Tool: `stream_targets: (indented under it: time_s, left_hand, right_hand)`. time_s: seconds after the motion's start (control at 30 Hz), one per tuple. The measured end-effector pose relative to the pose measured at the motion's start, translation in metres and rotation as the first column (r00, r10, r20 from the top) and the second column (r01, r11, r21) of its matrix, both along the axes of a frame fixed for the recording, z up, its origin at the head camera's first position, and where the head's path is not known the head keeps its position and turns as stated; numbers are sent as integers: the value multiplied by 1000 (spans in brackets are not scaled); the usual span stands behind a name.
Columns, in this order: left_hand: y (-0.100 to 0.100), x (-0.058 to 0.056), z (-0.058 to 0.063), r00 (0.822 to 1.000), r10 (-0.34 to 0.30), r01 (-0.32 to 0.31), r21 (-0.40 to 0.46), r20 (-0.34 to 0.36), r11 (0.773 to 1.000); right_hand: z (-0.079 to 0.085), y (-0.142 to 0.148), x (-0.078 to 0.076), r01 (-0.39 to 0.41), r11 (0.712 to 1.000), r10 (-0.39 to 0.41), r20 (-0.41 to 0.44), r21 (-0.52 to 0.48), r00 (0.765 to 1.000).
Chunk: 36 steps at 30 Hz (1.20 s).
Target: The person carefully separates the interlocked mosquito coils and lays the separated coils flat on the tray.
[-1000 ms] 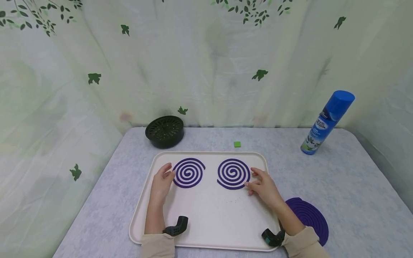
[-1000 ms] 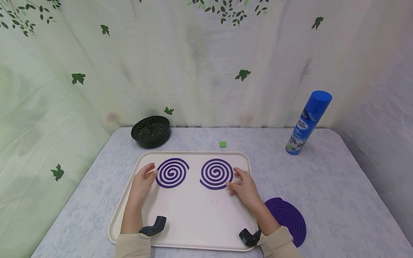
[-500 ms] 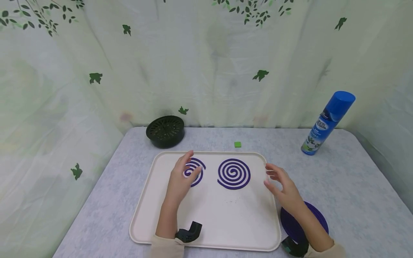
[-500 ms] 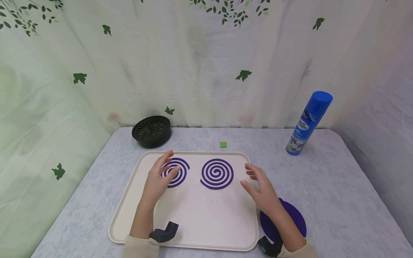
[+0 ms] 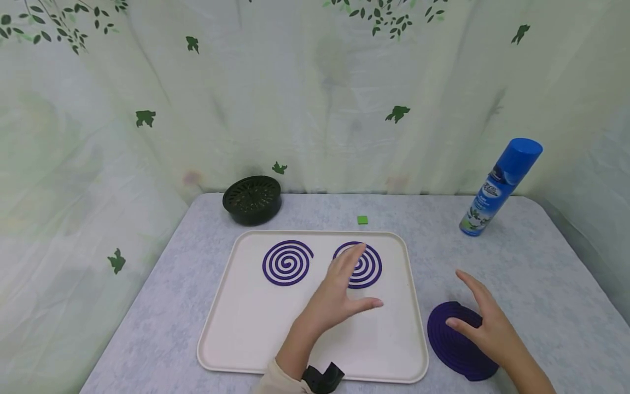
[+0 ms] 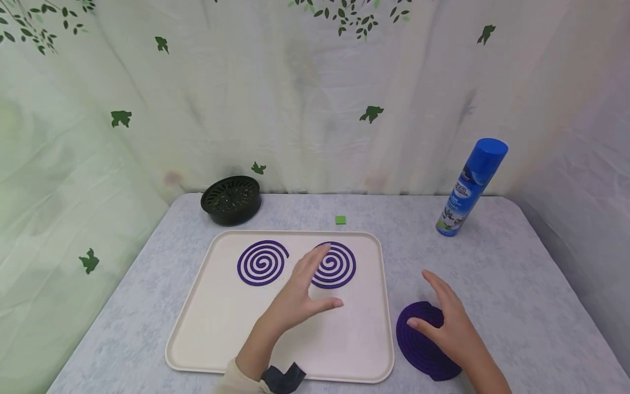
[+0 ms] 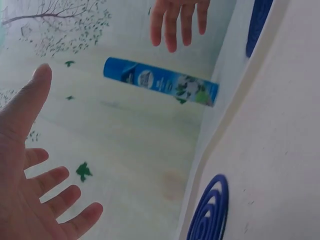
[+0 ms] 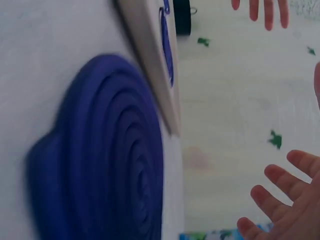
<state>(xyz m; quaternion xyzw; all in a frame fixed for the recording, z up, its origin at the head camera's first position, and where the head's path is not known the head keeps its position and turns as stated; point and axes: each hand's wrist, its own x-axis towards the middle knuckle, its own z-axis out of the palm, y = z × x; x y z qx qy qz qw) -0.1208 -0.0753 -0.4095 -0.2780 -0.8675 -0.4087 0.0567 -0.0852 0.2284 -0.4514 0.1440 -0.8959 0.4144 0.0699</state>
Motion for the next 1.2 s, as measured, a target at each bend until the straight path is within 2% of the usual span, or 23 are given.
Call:
stream_targets:
  time_s: [0.13,0.23,0.4,0.5,0.7,0.8,1.0,1.2]
  left_hand:
    - [23,5,-10,991,-99,91,-81,-95,993]
    - [40,10,-19,978,-149,128,-144,-149,981]
    - [65,18,-32,966,-210,171,-239,-148,956]
    - [77,22,-40,964,-226,176,-299,-141,938]
    - [92,28,-57,965,-222,145,-426,-136,893]
    - [94,30,-65,968,-207,122,-461,-139,879]
    - [96,32,-75,975,-162,72,-471,-154,879]
    - [97,34,-80,984,-116,38,-478,-137,878]
  right_hand:
    - [-11,14,8,30,999,-30,37,12,999]
    - [-17,22,12,45,999,-47,63,20,997]
    - [-27,29,17,63,998,-65,113,23,991]
    - [-33,33,19,57,998,-61,129,35,990]
    - [-42,37,20,49,997,-59,187,59,981]
    - [-45,39,19,47,995,-64,188,93,980]
    - [-50,38,17,50,982,-73,120,184,990]
    - [-51,36,17,56,973,-78,88,225,993]
